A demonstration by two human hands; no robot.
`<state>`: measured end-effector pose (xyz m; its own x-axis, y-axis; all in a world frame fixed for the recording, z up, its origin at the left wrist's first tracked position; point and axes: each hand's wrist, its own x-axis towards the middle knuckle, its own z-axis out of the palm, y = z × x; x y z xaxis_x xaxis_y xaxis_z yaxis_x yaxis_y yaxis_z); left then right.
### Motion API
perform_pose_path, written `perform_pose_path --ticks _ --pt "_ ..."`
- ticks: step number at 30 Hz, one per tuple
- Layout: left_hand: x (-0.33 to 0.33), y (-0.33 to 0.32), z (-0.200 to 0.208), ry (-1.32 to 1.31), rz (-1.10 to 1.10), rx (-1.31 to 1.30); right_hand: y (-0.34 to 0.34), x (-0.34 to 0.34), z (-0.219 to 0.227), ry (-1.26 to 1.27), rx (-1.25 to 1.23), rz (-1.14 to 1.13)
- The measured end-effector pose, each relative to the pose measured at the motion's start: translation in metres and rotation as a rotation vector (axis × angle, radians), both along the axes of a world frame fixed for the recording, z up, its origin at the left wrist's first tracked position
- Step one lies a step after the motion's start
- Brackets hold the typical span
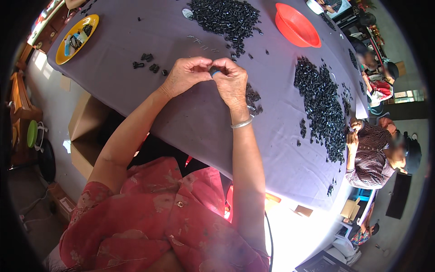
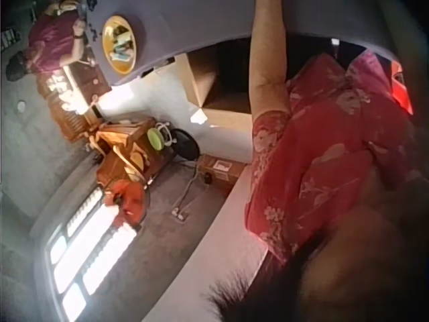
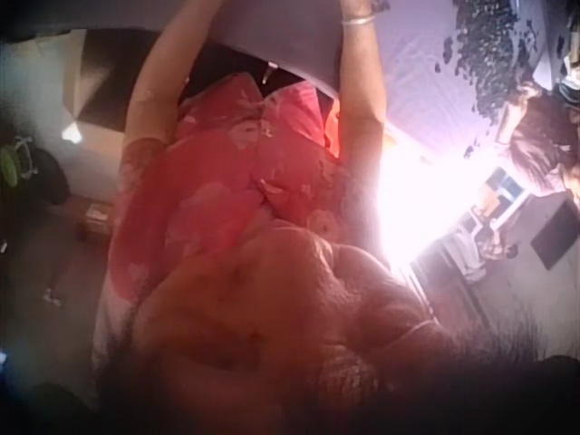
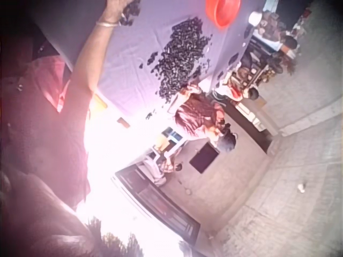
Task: Inspecting and sorting small black plastic components on a table in a manufacturing setting.
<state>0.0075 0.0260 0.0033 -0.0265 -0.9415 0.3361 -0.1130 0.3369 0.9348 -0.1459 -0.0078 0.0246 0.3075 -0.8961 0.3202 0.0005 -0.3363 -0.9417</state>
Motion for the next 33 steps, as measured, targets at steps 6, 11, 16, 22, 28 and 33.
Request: perform_pose_path --ticks 6,11,16,22,28,33 --pt "0.002 -0.001 -0.002 0.136 -0.001 0.071 0.0 0.0 -0.002 0.089 -0.013 -0.003" --pt "0.002 0.0 0.001 0.079 0.08 0.114 -0.004 0.001 -0.012 0.12 -0.07 -0.053" --pt "0.0 0.001 0.002 0.028 0.055 0.078 0.0 0.001 -0.005 0.101 -0.041 -0.074" --pt "0.003 -0.001 -0.001 0.047 0.014 0.041 0.0 -0.002 -0.001 0.136 -0.055 -0.088" --pt "0.002 -0.003 -0.004 0.086 0.023 0.046 0.0 -0.003 -0.003 0.136 -0.052 -0.058" --pt "0.006 -0.003 -0.001 0.08 0.038 0.139 0.0 -0.003 0.003 0.073 0.005 0.029"
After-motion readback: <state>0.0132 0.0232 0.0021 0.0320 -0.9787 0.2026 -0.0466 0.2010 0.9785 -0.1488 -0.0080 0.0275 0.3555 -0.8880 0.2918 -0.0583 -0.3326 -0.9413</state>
